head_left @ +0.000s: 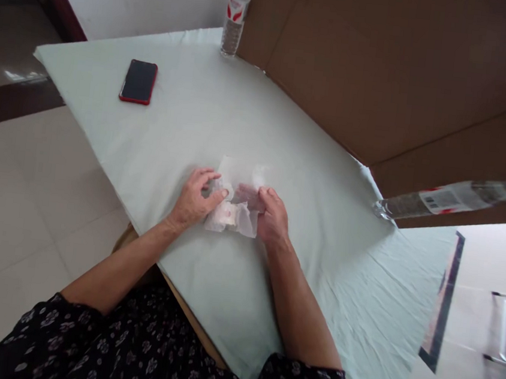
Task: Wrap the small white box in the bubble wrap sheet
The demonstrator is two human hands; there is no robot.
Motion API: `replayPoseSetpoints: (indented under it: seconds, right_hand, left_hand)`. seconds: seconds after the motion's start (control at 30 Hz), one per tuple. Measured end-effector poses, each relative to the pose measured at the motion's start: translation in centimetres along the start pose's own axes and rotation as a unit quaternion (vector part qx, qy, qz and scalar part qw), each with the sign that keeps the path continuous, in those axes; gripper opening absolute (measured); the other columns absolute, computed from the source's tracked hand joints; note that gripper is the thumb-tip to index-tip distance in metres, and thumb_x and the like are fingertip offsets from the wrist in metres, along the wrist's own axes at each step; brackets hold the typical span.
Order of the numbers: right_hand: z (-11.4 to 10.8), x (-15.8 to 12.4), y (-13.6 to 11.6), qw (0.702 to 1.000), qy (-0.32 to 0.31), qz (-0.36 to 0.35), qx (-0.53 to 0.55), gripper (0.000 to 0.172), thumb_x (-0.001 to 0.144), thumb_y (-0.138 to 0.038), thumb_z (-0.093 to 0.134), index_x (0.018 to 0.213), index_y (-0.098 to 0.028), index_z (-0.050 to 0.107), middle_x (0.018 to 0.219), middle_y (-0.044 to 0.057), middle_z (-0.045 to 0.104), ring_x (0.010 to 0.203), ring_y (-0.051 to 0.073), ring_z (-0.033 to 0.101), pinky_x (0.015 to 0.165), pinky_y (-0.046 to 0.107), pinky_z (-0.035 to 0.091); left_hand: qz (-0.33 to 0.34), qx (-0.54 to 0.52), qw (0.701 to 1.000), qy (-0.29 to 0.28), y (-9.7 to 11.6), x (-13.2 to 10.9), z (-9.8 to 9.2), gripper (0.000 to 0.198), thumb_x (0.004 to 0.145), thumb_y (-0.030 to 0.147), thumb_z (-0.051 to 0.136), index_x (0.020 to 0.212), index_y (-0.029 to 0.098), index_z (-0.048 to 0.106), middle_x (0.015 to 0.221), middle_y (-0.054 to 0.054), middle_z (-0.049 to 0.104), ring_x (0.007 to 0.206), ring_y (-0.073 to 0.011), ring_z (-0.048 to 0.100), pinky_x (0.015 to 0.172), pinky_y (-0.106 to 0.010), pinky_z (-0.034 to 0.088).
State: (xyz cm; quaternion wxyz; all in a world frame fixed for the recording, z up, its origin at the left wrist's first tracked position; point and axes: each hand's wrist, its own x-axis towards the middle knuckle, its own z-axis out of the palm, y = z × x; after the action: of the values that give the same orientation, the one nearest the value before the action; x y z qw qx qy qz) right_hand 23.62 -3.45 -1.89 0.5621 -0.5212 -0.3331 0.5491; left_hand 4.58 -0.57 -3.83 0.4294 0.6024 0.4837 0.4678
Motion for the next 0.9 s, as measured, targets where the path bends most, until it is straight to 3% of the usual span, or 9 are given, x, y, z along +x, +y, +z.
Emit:
replayPoseSetpoints:
  seconds: [0.1,0.23,0.37,0.5,0.63,0.73,0.9]
  right_hand:
    - [0.4,0.1,0.5,0.999,-0.023,0.023,0.043,0.033,0.075,-0.053,0.074,0.081,-0.024,0.061,0.089,0.005,0.080,0.094,0.026,0.075,0.079,0.037,0.058]
    - [0.6,0.1,0.5,0.998,-0.052,0.032,0.027,0.043,0.075,-0.062,0.072,0.089,-0.024,0.059,0.095,0.007,0.080,0.093,0.027,0.075,0.075,0.038,0.058]
    - [-0.1,0.3,0.7,0.999,-0.027,-0.007,-0.039,0.042,0.080,-0.064,0.065,0.086,-0.026,0.050,0.089,0.005,0.077,0.080,0.023,0.074,0.069,0.036,0.057]
    - [-1.4,1.0,0.8,0.988,0.060,-0.075,-0.117,0.037,0.082,-0.059,0.064,0.080,-0.025,0.050,0.071,-0.001,0.067,0.063,0.016,0.064,0.063,0.031,0.054]
    - [-2.2,1.5,0.5,0.981,0.112,-0.068,-0.141,0.036,0.081,-0.058,0.065,0.079,-0.024,0.053,0.067,-0.002,0.063,0.056,0.014,0.058,0.057,0.029,0.051]
    - [-2.2,1.4,0.3,0.983,0.121,-0.050,-0.127,0.040,0.077,-0.060,0.069,0.080,-0.024,0.052,0.077,0.002,0.071,0.064,0.017,0.065,0.060,0.031,0.054]
    - [-1.7,0.9,-0.1,0.995,0.031,-0.051,-0.081,0.046,0.078,-0.066,0.068,0.082,-0.026,0.046,0.096,0.006,0.077,0.086,0.024,0.074,0.072,0.038,0.058]
  left_hand:
    - [0.061,0.132,0.989,0.022,0.1,-0.3,0.0,0.036,0.075,0.041,0.075,0.104,0.019,0.071,0.111,-0.009,0.063,0.093,-0.0202,0.062,0.084,-0.036,0.054]
    - [0.064,0.164,0.984,-0.030,0.4,-0.5,0.2,0.035,0.068,0.038,0.079,0.096,0.020,0.069,0.091,-0.004,0.066,0.079,-0.0181,0.060,0.078,-0.033,0.051]
    - [-0.002,0.106,0.994,-0.033,0.8,-0.1,-0.2,0.010,0.074,0.028,0.064,0.076,0.019,0.066,0.073,0.000,0.066,0.068,-0.0151,0.058,0.068,-0.029,0.047]
    - [-0.077,0.001,0.996,0.053,0.6,0.8,-1.1,0.009,0.074,0.025,0.057,0.068,0.020,0.061,0.059,0.004,0.059,0.056,-0.0114,0.051,0.058,-0.025,0.041]
    - [-0.125,-0.075,0.985,0.095,0.4,1.5,-1.7,0.009,0.076,0.028,0.060,0.071,0.020,0.059,0.060,0.003,0.060,0.053,-0.0105,0.049,0.054,-0.025,0.040]
    - [-0.086,-0.041,0.994,0.051,0.6,1.2,-1.6,0.021,0.078,0.040,0.068,0.076,0.020,0.061,0.068,0.001,0.061,0.060,-0.0120,0.053,0.059,-0.026,0.043]
    - [0.006,0.047,0.999,-0.025,1.1,0.4,-0.9,0.045,0.070,0.047,0.078,0.103,0.018,0.068,0.104,-0.007,0.070,0.085,-0.0183,0.063,0.070,-0.029,0.048]
